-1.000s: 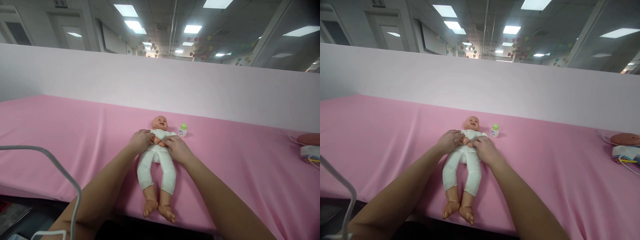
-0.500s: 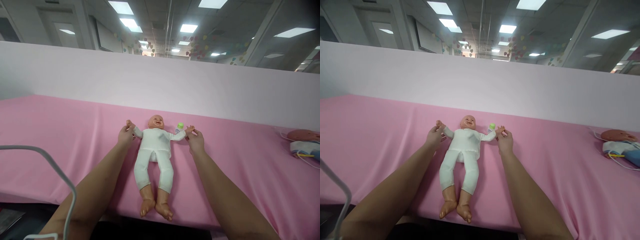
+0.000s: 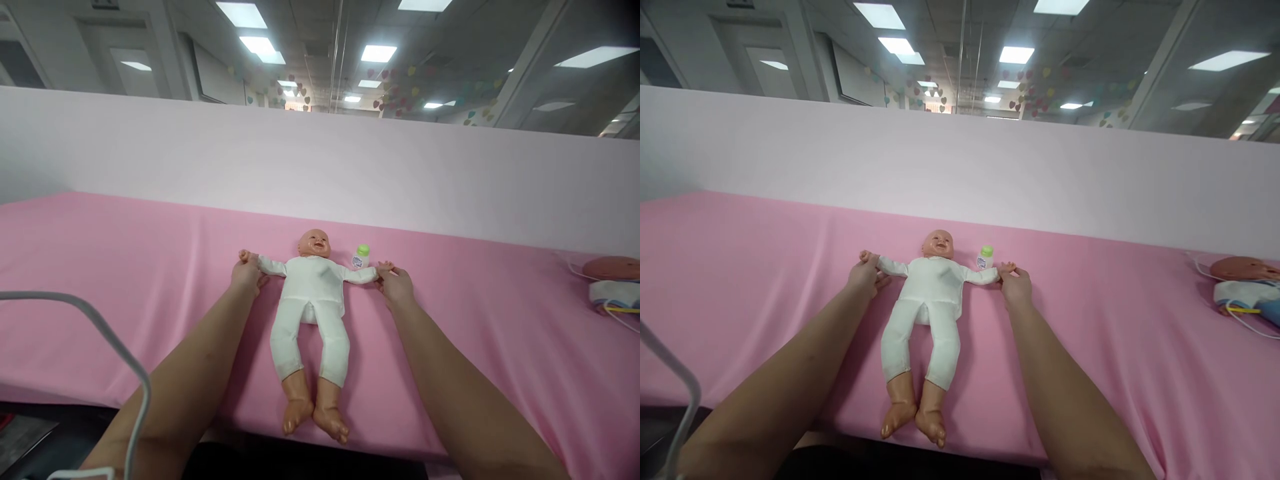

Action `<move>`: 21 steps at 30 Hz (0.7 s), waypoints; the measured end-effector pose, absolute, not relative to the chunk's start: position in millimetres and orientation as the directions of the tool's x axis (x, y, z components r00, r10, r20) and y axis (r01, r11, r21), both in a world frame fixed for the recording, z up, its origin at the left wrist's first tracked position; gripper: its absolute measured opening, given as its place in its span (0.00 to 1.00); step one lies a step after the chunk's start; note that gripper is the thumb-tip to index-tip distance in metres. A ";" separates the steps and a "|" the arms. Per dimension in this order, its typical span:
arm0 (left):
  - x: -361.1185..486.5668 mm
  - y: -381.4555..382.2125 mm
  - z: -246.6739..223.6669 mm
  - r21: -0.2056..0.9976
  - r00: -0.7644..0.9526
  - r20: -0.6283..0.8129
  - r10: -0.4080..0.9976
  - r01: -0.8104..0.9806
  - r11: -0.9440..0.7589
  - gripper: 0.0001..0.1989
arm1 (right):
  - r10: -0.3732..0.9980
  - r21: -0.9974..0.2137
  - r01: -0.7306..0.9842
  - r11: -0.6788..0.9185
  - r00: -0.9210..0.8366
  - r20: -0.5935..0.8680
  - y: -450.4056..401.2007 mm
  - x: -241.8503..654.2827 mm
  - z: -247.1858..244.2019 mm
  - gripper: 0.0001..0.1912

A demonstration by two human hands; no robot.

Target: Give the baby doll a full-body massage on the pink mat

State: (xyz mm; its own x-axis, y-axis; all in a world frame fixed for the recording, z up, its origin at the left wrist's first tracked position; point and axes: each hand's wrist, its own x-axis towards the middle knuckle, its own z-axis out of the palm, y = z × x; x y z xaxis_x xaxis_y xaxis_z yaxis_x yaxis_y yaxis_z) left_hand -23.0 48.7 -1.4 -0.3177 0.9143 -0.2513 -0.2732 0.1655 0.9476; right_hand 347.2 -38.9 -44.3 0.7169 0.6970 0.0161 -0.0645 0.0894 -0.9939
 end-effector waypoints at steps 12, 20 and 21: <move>5.9 2.2 10.5 0.498 0.352 0.507 0.787 0.626 -0.600 0.18 | 0.783 -0.467 0.797 0.383 -0.013 0.621 -79.5 260.1 -0.4 0.16; 2.0 7.3 10.4 0.511 0.506 0.433 0.746 0.543 -0.666 0.19 | 0.748 -0.243 0.799 0.550 -0.342 0.569 -79.6 250.7 0.4 0.15; 3.0 7.0 8.8 0.535 0.487 0.436 0.757 0.535 -0.653 0.19 | 0.758 -0.284 0.795 0.536 -0.304 0.577 -79.6 250.2 -1.3 0.15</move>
